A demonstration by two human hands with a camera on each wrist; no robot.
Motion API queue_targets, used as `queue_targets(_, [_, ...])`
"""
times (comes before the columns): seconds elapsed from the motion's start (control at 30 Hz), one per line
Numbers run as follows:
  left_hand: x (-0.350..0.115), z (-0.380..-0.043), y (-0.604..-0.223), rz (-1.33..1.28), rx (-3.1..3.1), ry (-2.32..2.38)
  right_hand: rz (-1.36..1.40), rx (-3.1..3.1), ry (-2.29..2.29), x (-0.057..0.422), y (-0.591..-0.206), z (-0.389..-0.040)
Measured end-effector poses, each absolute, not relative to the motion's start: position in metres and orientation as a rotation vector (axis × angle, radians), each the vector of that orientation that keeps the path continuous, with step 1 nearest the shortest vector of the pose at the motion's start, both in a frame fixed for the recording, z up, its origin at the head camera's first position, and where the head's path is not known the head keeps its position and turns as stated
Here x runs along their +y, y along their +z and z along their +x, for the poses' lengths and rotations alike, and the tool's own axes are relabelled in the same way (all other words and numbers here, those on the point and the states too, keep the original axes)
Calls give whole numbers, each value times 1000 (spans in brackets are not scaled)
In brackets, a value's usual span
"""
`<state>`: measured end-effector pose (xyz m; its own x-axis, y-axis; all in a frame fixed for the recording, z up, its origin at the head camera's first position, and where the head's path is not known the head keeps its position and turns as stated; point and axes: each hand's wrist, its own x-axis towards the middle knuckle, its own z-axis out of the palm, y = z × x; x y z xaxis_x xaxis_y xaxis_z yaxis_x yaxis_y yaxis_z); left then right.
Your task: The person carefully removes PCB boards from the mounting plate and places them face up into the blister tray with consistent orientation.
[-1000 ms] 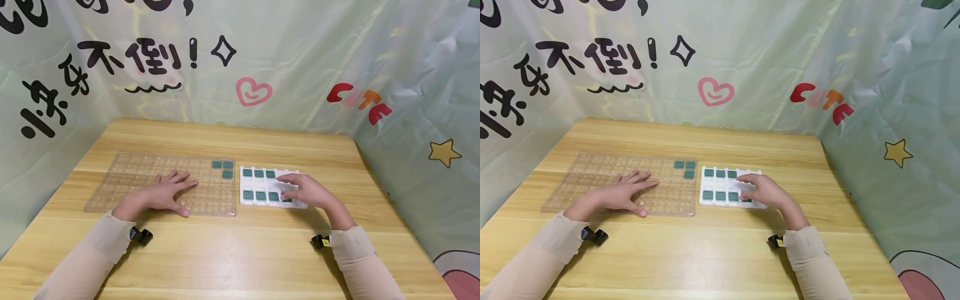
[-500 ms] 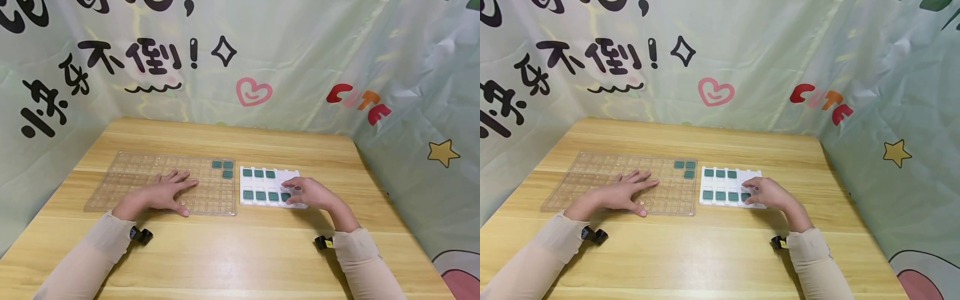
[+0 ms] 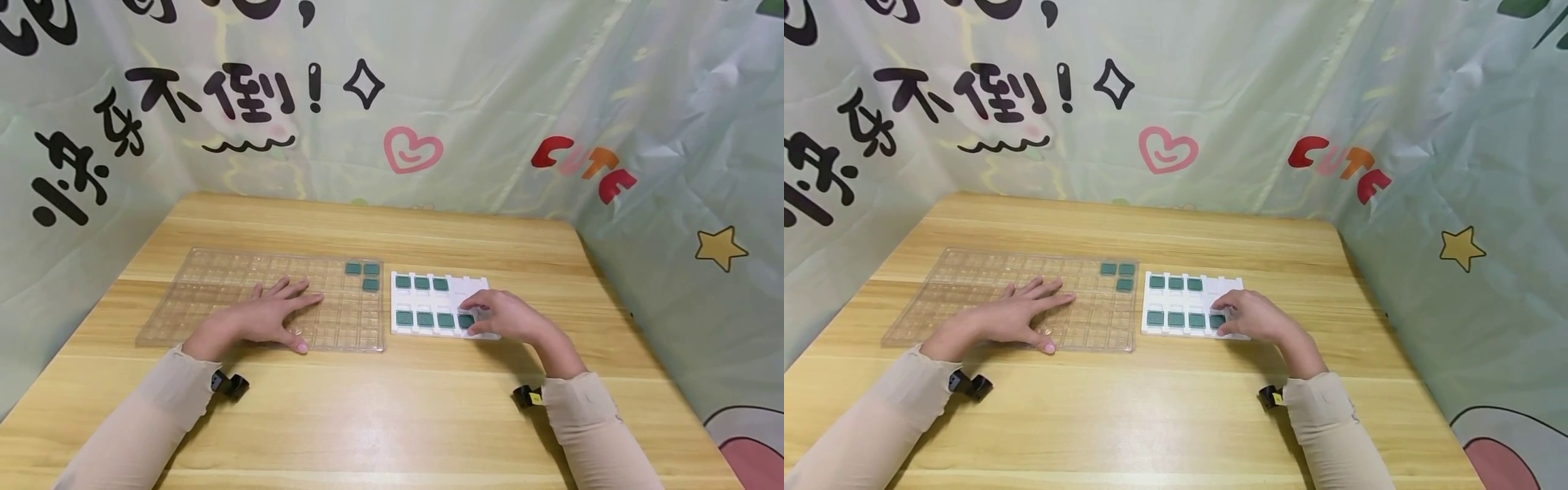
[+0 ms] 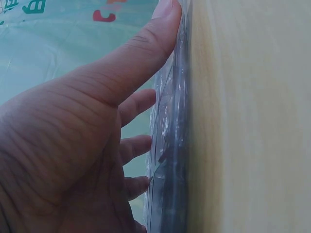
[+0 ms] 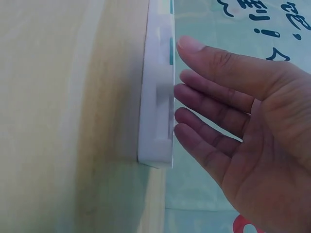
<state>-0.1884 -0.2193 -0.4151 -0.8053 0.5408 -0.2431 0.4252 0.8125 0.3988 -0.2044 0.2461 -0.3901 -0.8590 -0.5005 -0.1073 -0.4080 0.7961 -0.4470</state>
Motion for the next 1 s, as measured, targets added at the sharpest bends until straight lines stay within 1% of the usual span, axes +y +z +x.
queue_targets(0.43, [-219, -184, -412, 748, 2656, 474, -783, 2792, -599, 242, -394, -202])
queue_targets(1.0, [-218, -185, -413, 736, 2663, 465, -776, 2796, -578, 242, -395, -201])
